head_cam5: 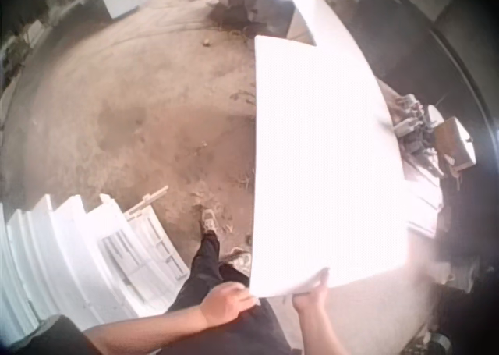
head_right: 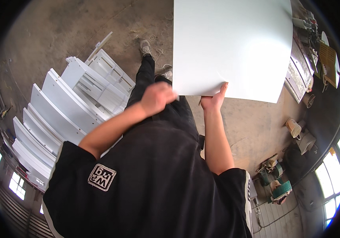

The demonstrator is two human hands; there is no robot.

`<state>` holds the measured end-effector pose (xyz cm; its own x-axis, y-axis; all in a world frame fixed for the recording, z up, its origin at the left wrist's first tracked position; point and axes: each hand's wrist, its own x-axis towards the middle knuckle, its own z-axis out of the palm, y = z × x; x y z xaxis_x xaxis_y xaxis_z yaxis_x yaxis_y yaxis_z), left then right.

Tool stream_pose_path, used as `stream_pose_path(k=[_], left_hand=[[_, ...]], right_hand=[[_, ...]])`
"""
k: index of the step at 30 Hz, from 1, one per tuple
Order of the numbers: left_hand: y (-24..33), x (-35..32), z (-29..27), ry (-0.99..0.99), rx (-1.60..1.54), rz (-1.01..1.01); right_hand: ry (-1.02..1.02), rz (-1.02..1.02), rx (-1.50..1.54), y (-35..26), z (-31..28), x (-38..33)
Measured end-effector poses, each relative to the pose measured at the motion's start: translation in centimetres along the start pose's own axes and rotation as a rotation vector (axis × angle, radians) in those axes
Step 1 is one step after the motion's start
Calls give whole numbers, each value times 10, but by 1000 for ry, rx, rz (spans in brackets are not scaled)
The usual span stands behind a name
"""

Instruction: The person peels protective film off a shaped white board and trims the excess material from the edges using a handheld blade.

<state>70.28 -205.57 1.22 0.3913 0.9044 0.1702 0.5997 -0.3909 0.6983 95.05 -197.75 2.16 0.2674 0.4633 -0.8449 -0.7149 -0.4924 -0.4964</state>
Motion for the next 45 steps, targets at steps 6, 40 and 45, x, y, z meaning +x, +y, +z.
stream_pose_path(k=[6, 40, 45], left_hand=[[-28, 37, -29, 105, -149, -198], [-12, 7, -58, -408, -378, -703], [-10, 19, -46, -353, -229, -525]], right_hand=[[17, 21, -16, -7, -1, -7], [-539, 209, -890, 68, -46, -37], [-488, 236, -679, 66, -44, -37]])
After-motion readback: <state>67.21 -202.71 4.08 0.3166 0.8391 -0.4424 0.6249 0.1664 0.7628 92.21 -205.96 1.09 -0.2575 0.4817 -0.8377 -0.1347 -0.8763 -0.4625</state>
